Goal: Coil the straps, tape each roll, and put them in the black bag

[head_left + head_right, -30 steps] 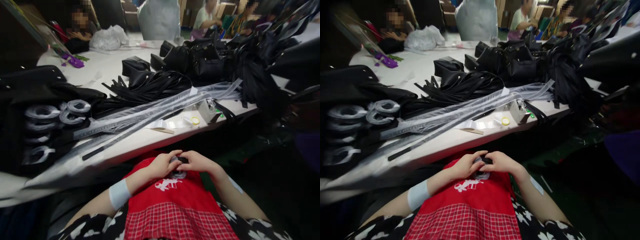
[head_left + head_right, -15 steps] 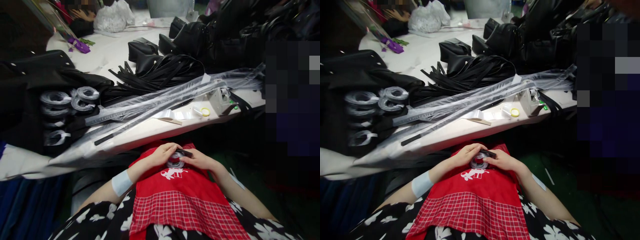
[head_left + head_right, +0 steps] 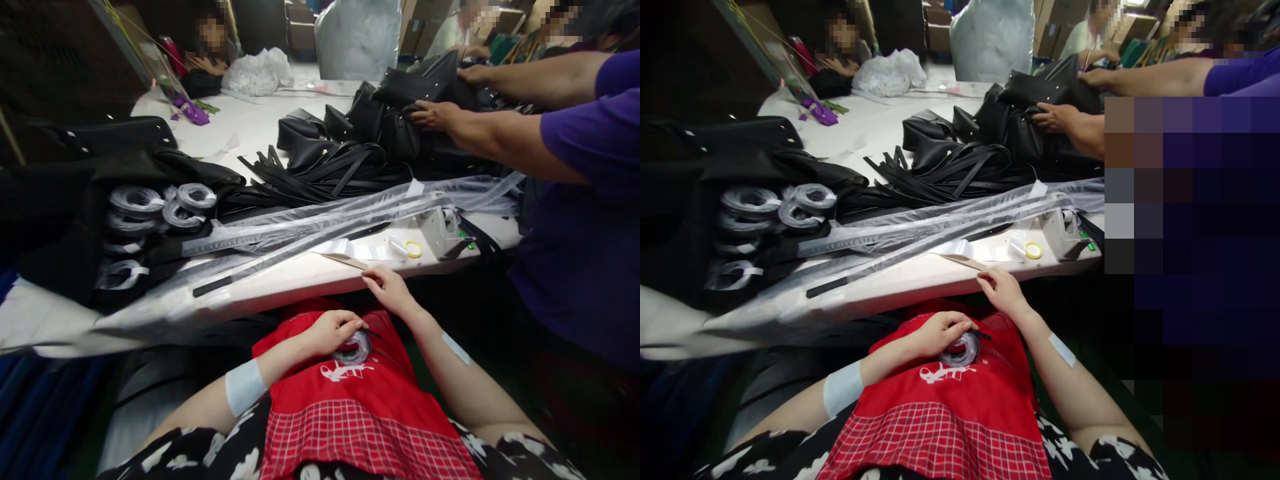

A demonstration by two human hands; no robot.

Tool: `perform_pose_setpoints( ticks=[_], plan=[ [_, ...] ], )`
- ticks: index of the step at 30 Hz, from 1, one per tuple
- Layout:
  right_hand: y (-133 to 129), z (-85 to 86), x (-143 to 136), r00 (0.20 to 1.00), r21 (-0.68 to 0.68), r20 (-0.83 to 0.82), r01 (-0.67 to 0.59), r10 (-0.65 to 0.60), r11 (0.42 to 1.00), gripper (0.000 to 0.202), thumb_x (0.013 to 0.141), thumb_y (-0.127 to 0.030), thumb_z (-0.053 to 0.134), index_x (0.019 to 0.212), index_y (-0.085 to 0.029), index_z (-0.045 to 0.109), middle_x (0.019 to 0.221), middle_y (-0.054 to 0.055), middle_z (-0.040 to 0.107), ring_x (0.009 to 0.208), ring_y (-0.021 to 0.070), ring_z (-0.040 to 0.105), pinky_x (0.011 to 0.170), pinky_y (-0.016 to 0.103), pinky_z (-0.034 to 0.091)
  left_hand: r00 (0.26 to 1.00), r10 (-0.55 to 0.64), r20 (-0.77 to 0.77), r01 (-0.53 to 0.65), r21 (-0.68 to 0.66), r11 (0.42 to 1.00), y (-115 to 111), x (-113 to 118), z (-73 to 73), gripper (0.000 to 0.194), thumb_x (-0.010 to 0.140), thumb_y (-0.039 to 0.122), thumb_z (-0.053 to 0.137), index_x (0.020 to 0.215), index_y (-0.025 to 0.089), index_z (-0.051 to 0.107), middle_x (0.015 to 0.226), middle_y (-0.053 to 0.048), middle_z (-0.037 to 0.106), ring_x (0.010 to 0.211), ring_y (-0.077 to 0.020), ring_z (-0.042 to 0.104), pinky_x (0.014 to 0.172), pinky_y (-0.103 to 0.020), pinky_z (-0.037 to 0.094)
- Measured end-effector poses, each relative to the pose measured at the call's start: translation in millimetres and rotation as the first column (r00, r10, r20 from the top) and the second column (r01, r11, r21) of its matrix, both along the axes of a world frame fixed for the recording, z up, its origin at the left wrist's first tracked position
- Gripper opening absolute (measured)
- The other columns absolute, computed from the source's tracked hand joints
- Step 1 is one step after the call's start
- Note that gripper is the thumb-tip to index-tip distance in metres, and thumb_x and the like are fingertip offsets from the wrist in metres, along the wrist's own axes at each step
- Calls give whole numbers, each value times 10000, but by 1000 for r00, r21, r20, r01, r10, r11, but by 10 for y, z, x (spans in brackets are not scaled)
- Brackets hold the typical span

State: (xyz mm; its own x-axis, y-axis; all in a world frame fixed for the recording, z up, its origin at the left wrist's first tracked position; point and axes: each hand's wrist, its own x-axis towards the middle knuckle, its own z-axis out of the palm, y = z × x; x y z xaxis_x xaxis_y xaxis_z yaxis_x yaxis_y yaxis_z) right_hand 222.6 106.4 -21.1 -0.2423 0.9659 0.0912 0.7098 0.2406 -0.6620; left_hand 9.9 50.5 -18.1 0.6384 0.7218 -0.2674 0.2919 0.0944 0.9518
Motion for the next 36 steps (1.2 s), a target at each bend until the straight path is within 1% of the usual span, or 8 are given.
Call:
perform_pose_setpoints(
  ticks=[2,6,9,13,18,25,31,36],
  plan=[
    [177,-108,-145,992,111,109,47,-59,993,212,914,-272,534,1037,-191,686,1017,104,687,982,240,602,910,372,464,1000,18,9,-18,6,1000,-2,1,4,394,923,413,464,1009,133,727,978,-87,739,867,-186,645,785,-262,491],
    [424,-287,-334,981,168,179,48,-78,985,207,899,-290,585,1025,-192,717,993,123,669,997,264,568,912,373,443,998,49,27,-49,29,998,-9,-3,4,390,915,406,470,987,129,734,984,-93,745,889,-191,657,820,-271,490],
    [505,-368,-340,974,195,203,58,-98,979,228,920,-320,560,980,-202,745,940,115,666,949,253,574,864,355,450,996,79,29,-80,24,996,-10,-20,-6,374,904,402,481,968,138,739,982,-83,750,897,-190,662,833,-271,488],
    [554,-433,-265,974,198,198,71,-111,978,225,909,-351,580,950,-226,762,936,87,684,915,227,593,825,326,461,994,103,37,-103,13,995,-1,-26,-42,367,896,397,484,962,145,743,989,-72,751,887,-185,660,820,-265,488],
    [617,-450,-218,977,158,180,89,-117,983,225,896,-377,598,882,-236,773,885,63,705,869,207,624,794,306,476,994,97,45,-98,4,995,21,-3,-73,376,896,406,480,958,148,746,981,-72,752,885,-188,661,811,-263,486],
    [679,-396,-198,979,115,184,67,-87,991,242,904,-374,592,856,-226,778,846,51,708,830,187,645,756,286,483,992,119,28,-120,20,993,29,-35,-86,420,909,438,459,975,136,743,965,-85,750,885,-200,667,809,-269,485],
    [673,-369,-229,971,158,228,32,-68,987,228,882,-384,626,862,-212,774,850,58,699,833,199,632,745,293,471,991,125,40,-126,15,992,21,-29,-120,431,908,439,461,973,118,742,962,-102,749,883,-204,669,800,-270,489],
    [627,-388,-240,965,205,254,20,-73,978,213,896,-366,617,871,-218,768,875,58,703,869,195,623,775,280,460,992,123,24,-123,8,992,28,-29,-79,414,911,425,460,978,129,742,973,-89,748,888,-195,665,805,-264,487]
  ],
)
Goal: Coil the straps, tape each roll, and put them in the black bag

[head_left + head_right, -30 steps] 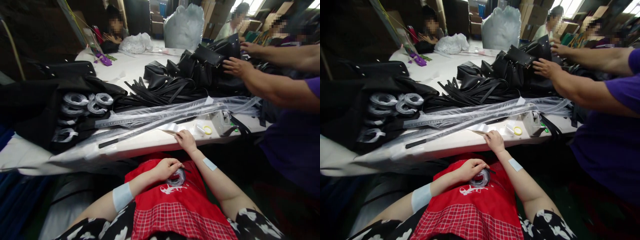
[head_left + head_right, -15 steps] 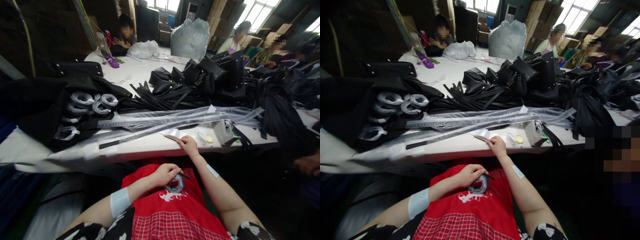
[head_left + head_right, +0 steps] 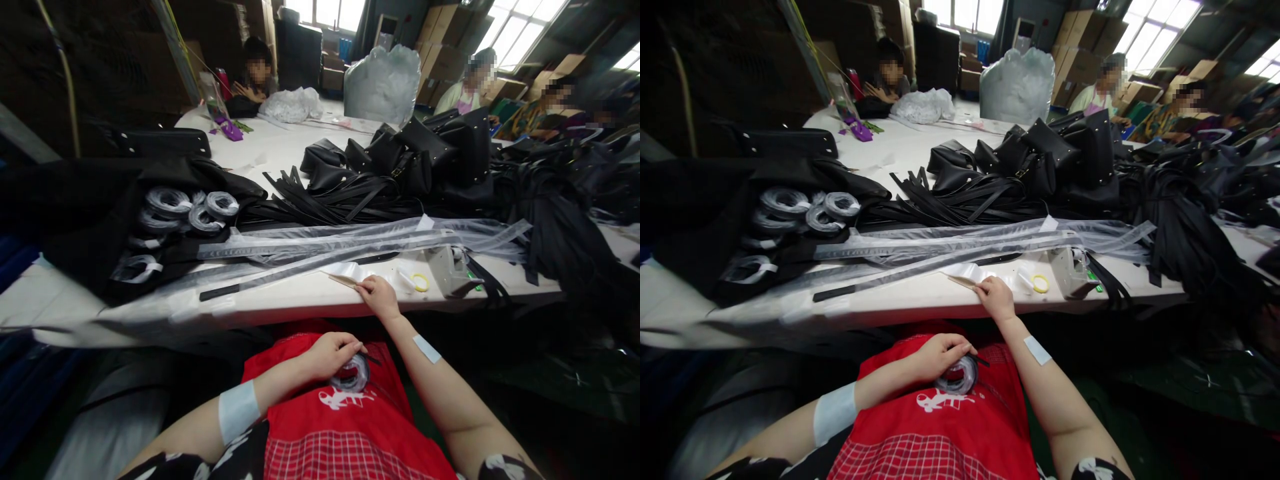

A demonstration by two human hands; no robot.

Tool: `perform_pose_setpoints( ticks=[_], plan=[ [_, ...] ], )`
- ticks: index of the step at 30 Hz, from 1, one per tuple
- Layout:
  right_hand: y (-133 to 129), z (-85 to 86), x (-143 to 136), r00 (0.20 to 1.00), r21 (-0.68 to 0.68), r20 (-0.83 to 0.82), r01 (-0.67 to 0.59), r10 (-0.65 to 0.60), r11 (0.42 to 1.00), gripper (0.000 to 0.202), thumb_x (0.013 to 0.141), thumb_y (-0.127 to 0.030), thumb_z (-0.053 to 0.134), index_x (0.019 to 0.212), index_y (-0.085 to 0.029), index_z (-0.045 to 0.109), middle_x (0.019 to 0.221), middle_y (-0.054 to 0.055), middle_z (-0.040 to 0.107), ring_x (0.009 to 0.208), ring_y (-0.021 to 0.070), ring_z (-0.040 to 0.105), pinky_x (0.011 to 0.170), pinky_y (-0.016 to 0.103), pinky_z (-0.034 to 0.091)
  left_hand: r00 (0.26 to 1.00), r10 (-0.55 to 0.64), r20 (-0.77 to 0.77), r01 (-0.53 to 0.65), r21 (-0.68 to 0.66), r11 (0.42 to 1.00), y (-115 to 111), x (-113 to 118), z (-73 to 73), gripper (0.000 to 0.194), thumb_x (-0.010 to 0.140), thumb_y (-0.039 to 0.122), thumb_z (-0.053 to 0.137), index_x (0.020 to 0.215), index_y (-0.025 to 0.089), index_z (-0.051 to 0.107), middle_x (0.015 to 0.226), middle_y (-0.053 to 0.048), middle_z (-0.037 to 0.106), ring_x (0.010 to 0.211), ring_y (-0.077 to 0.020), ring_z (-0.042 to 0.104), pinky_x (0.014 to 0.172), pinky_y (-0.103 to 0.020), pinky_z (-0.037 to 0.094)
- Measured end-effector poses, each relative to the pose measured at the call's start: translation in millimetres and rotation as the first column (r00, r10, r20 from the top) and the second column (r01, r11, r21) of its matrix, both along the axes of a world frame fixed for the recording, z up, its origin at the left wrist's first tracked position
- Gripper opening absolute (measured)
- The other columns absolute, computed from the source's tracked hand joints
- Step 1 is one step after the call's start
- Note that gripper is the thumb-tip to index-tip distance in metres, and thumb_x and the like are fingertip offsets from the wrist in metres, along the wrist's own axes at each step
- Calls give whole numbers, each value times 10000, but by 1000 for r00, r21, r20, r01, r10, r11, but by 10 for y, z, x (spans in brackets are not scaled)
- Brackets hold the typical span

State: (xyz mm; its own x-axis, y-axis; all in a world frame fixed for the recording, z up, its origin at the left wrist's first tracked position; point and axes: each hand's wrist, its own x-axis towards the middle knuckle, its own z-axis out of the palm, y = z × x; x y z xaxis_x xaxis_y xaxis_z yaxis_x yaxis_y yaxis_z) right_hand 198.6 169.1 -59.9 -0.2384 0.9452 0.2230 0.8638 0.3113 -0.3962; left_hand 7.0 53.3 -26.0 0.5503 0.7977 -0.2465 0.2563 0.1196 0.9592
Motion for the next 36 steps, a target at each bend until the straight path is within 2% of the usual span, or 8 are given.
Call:
perform_pose_setpoints(
  ticks=[5,11,18,22,28,31,34,36],
  plan=[
    [-47,-45,-6,1000,40,23,-3,2,999,187,874,-375,654,902,-225,762,927,60,704,912,196,616,805,270,455,1000,-8,-1,8,15,1000,4,-10,38,420,915,414,451,982,120,743,975,-91,746,883,-186,664,809,-254,482],
    [-63,-44,0,998,36,58,-27,25,999,215,928,-361,591,926,-232,763,918,48,710,909,181,619,811,251,449,1000,-7,1,7,20,1000,11,-9,20,435,913,425,450,988,113,744,969,-98,748,879,-191,668,796,-255,484],
    [-16,83,25,987,-43,146,-64,70,997,261,956,-365,545,913,-217,756,888,37,699,877,160,621,773,234,435,1000,-5,-1,5,9,1000,12,0,9,448,907,426,448,984,99,743,960,-112,748,870,-201,669,786,-263,486],
    [12,168,-12,972,-90,215,-79,97,993,275,975,-324,494,944,-193,735,909,69,685,897,184,612,796,263,425,1000,-4,-7,4,4,1000,29,-2,4,442,899,432,454,978,109,744,953,-104,749,869,-202,669,790,-266,484],
    [-37,338,-171,940,-62,338,-24,44,998,206,945,-153,474,945,-150,680,900,110,672,861,206,610,747,279,444,999,-3,-37,4,10,1000,-3,11,68,436,887,472,459,930,141,739,936,-77,745,887,-212,661,820,-274,482],
    [3,419,-221,925,-10,379,-23,25,1000,162,933,-164,517,899,-178,675,901,73,681,840,187,617,710,254,454,997,-48,-55,49,12,999,22,-22,-12,488,894,543,423,953,167,728,953,-58,740,910,-220,653,833,-279,479],
    [-70,585,-208,929,42,370,-29,12,999,191,945,-160,497,1042,-209,655,1018,45,682,920,168,613,773,234,450,994,-99,-55,100,7,995,101,-51,-107,553,881,612,401,981,174,723,965,-55,733,911,-226,645,835,-287,478],
    [-305,792,-199,956,64,293,-40,20,997,291,969,-148,435,1185,-232,610,1031,41,682,921,159,616,786,234,441,994,-82,-66,81,-21,997,112,-48,-100,600,864,646,401,979,152,722,892,-64,723,806,-213,638,754,-287,489]
  ],
)
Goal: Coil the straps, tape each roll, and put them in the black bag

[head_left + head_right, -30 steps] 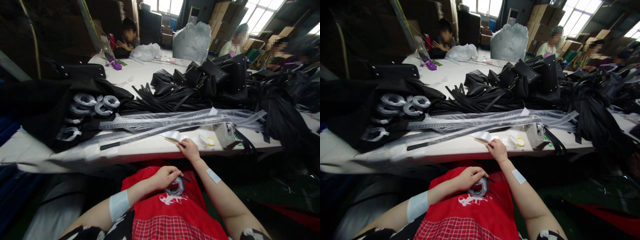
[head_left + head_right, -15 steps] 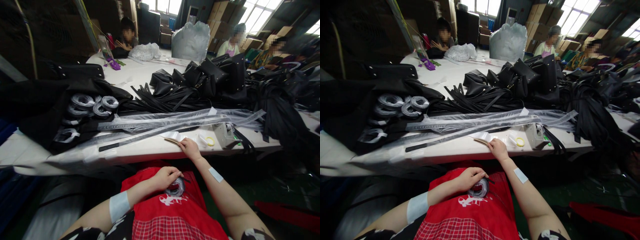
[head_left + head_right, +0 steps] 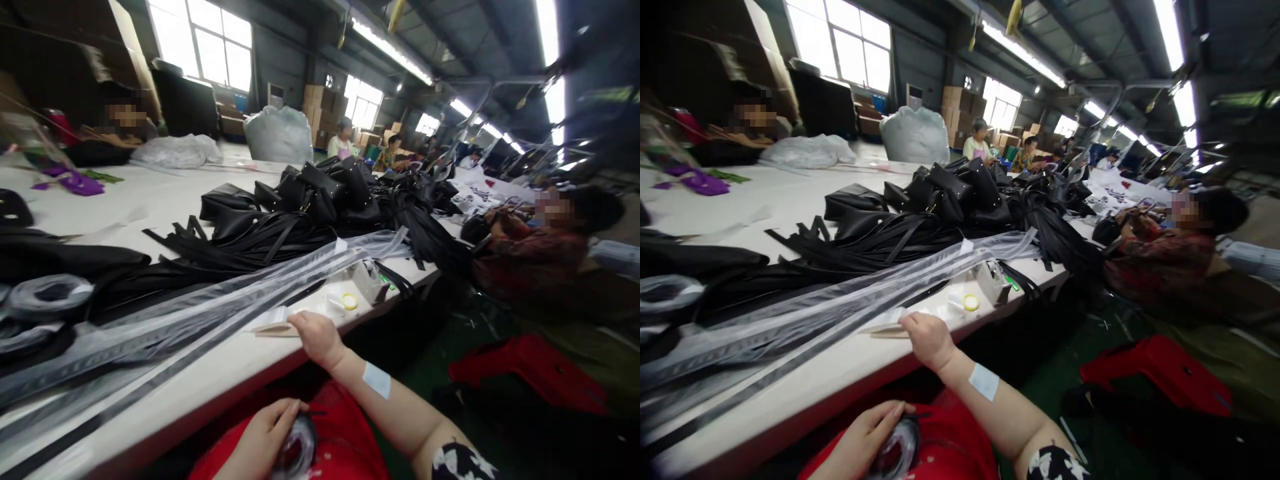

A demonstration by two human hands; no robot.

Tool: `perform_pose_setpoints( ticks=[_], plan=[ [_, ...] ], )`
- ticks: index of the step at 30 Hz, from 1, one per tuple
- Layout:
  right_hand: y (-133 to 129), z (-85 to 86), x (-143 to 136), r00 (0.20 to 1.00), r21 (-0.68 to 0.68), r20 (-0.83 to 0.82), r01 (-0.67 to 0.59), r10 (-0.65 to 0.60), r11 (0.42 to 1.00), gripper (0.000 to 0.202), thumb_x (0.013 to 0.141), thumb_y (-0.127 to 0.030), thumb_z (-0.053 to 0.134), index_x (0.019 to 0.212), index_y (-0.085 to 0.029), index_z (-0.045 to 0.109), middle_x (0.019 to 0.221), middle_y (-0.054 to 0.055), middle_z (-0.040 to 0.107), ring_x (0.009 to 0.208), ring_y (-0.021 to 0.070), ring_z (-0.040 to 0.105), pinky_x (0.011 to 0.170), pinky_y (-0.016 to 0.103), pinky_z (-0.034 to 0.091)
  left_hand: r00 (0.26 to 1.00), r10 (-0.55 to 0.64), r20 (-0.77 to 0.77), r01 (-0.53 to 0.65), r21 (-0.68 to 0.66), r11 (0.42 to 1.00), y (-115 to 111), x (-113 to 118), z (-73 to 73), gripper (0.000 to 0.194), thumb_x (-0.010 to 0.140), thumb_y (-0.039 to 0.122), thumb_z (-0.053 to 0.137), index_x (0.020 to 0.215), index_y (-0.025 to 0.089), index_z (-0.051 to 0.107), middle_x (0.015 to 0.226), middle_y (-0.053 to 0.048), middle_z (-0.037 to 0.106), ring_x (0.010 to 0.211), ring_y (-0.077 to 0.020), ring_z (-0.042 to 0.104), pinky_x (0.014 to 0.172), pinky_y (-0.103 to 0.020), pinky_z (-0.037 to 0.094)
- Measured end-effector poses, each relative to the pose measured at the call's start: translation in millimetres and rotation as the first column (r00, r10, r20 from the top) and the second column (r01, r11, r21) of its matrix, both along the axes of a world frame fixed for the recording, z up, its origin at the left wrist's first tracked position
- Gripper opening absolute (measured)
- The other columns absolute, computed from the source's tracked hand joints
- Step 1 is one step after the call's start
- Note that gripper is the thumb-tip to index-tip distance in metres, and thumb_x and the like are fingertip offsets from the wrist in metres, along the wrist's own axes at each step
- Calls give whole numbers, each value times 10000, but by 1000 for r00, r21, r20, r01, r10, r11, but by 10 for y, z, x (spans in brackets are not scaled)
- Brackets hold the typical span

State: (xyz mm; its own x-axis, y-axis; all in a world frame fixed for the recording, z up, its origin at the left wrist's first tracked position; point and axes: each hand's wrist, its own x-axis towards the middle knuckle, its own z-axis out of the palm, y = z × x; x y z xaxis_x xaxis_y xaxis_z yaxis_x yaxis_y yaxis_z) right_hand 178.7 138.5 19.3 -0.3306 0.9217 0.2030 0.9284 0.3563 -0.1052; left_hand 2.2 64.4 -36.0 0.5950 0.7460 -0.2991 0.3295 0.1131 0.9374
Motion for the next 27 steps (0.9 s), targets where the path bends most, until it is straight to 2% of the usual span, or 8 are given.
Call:
perform_pose_setpoints(
  ticks=[2,4,6,8,11,18,23,27],
  plan=[
    [-327,271,27,988,-8,-153,-32,31,999,308,983,-177,410,1201,-241,617,950,40,701,843,154,630,739,236,429,999,36,-20,-37,-67,997,-19,17,46,638,849,666,404,989,126,715,765,-56,688,622,-173,583,592,-270,464],
    [-614,548,106,966,-107,-256,-68,38,992,236,962,-328,495,970,-213,701,841,31,720,748,146,634,664,233,397,996,78,-35,-83,-164,983,-25,37,72,639,840,665,421,1004,119,710,646,-25,630,477,-129,486,471,-246,398],
    [-793,759,218,966,-289,-247,-142,70,947,295,924,-393,540,771,-202,706,656,0,683,591,116,586,568,236,326,993,115,-27,-118,-241,963,-8,49,54,607,849,634,449,1027,114,706,588,-8,595,433,-114,464,435,-230,369],
    [-894,873,305,975,-439,-180,-200,133,876,324,892,-369,554,646,-192,669,550,-15,630,505,99,525,525,253,259,987,157,-20,-155,-306,939,9,57,22,583,862,612,463,1040,110,703,563,-3,584,417,-108,468,424,-222,372],
    [-994,899,310,978,-546,-94,-208,187,811,330,862,-343,547,584,-188,635,518,-10,611,475,100,492,508,279,209,984,176,-20,-173,-322,931,-1,79,25,551,878,588,472,1053,121,705,568,-3,594,401,-99,478,411,-210,372],
    [-994,724,24,974,-513,107,-120,202,850,267,814,-332,562,601,-224,682,565,33,658,540,167,578,527,309,263,988,144,-62,-154,-203,967,-48,122,144,488,905,530,462,1055,138,711,676,-27,673,432,-98,534,428,-199,394],
    [-935,688,-122,959,-520,130,-151,253,841,241,816,-295,547,686,-191,721,626,74,693,628,198,636,568,298,339,986,142,-88,-154,-152,976,-53,126,181,474,912,495,445,1059,132,712,631,-28,670,467,-126,571,450,-211,422],
    [-919,693,-124,956,-529,75,-204,285,824,269,852,-336,537,744,-205,746,670,61,714,652,190,645,570,287,333,985,142,-95,-151,-97,984,-46,131,165,458,907,480,450,1017,129,722,648,-38,677,483,-134,593,460,-214,437]
  ],
)
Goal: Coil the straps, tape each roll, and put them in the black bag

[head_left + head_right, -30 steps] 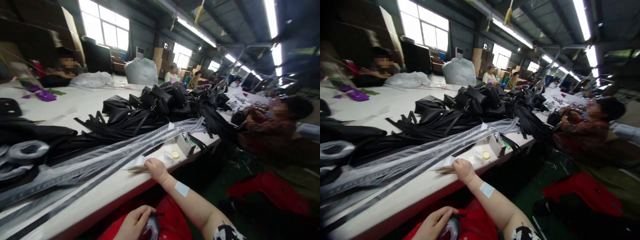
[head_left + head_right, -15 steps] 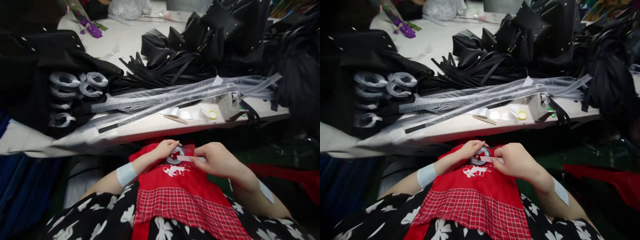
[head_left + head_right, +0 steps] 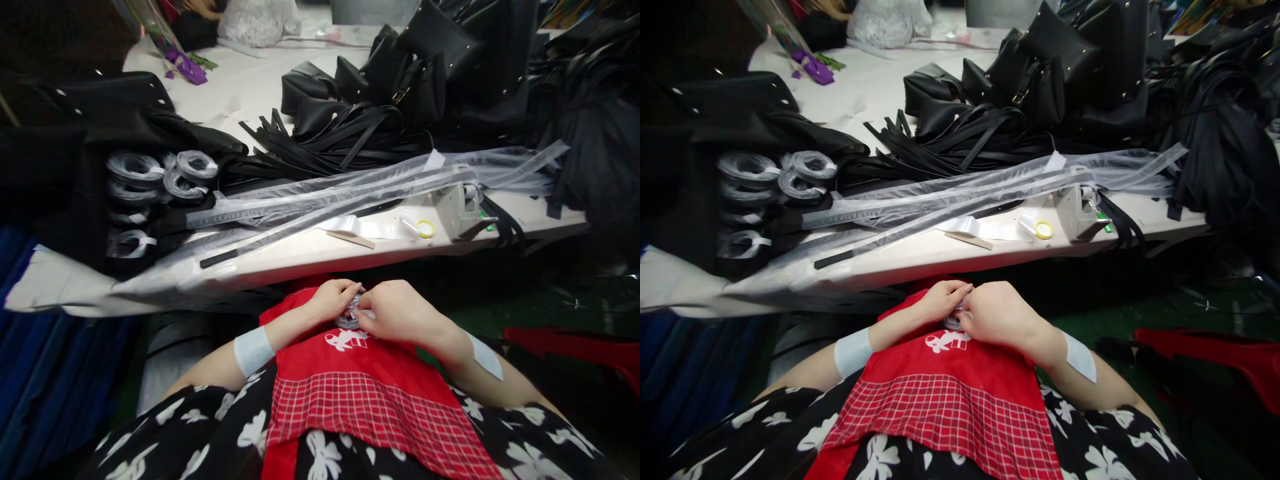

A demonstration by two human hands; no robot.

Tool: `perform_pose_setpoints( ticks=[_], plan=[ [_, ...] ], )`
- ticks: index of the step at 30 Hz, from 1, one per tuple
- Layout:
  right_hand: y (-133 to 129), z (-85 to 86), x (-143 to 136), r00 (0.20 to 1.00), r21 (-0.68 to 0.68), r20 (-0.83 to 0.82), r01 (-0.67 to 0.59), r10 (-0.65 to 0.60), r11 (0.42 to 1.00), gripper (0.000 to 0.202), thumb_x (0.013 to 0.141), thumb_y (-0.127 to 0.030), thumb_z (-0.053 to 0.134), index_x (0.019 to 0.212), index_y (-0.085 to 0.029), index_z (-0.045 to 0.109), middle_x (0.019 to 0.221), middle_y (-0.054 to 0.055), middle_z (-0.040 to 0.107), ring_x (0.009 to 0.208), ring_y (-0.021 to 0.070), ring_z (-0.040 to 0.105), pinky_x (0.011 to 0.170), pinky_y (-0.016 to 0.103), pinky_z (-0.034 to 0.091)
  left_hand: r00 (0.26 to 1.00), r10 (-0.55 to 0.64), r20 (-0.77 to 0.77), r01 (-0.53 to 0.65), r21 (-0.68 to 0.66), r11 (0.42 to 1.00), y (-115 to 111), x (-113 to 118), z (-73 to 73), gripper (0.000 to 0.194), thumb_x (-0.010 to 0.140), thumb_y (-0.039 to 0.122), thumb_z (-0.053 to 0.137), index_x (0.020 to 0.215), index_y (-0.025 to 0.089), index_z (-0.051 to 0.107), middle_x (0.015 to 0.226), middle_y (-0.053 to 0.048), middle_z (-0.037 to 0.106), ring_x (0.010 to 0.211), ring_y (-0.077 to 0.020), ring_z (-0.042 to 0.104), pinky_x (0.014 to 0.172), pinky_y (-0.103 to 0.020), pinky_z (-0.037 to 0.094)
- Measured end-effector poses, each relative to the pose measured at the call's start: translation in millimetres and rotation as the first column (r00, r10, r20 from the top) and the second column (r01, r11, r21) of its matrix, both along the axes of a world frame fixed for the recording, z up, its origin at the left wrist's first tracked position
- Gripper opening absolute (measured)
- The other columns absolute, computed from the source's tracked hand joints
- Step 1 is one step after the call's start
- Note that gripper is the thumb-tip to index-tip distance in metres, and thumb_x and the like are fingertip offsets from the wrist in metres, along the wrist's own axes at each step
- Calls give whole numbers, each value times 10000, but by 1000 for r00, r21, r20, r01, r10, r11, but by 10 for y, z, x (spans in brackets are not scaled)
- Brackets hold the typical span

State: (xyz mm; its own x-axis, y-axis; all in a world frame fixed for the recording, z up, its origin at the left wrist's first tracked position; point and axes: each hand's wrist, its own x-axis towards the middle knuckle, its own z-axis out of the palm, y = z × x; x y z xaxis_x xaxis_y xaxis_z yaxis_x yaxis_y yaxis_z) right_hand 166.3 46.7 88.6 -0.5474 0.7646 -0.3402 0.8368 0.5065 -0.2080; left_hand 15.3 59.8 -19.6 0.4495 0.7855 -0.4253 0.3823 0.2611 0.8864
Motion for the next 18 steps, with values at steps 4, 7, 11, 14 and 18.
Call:
perform_pose_setpoints(
  ticks=[4,7,11,14,18],
  plan=[
    [-14,-6,70,998,59,-12,-55,55,997,316,900,-361,502,764,-217,749,702,58,730,642,188,639,571,286,316,1000,-6,27,7,-32,999,10,4,-22,502,909,512,430,1038,119,714,664,-51,692,490,-146,599,471,-228,456],
    [-38,-22,103,992,76,-6,-122,123,990,308,910,-309,495,764,-198,743,722,75,736,639,193,645,587,290,335,1000,-10,28,9,12,1000,15,9,-11,478,903,500,452,1026,127,724,790,-71,732,519,-134,606,512,-226,471],
    [-54,-84,46,994,54,31,-108,106,993,262,875,-250,524,752,-159,737,702,106,731,640,210,662,596,299,375,999,-15,28,16,-36,999,-1,18,2,491,902,521,440,1031,136,715,729,-58,716,504,-140,609,470,-220,445],
    [-34,-204,-70,996,53,83,-38,34,998,232,864,-247,543,817,-142,744,763,129,746,686,236,685,585,304,391,999,-17,36,18,-34,999,-17,21,-24,474,896,518,446,932,126,710,628,-36,669,499,-147,604,458,-221,432],
    [3,-373,-126,993,72,90,76,-82,995,244,890,-298,539,881,-149,732,795,126,750,721,244,693,589,298,397,999,21,30,-21,0,1000,-6,-6,-82,466,898,484,439,778,112,693,593,-24,642,537,-138,575,513,-226,431]
  ],
)
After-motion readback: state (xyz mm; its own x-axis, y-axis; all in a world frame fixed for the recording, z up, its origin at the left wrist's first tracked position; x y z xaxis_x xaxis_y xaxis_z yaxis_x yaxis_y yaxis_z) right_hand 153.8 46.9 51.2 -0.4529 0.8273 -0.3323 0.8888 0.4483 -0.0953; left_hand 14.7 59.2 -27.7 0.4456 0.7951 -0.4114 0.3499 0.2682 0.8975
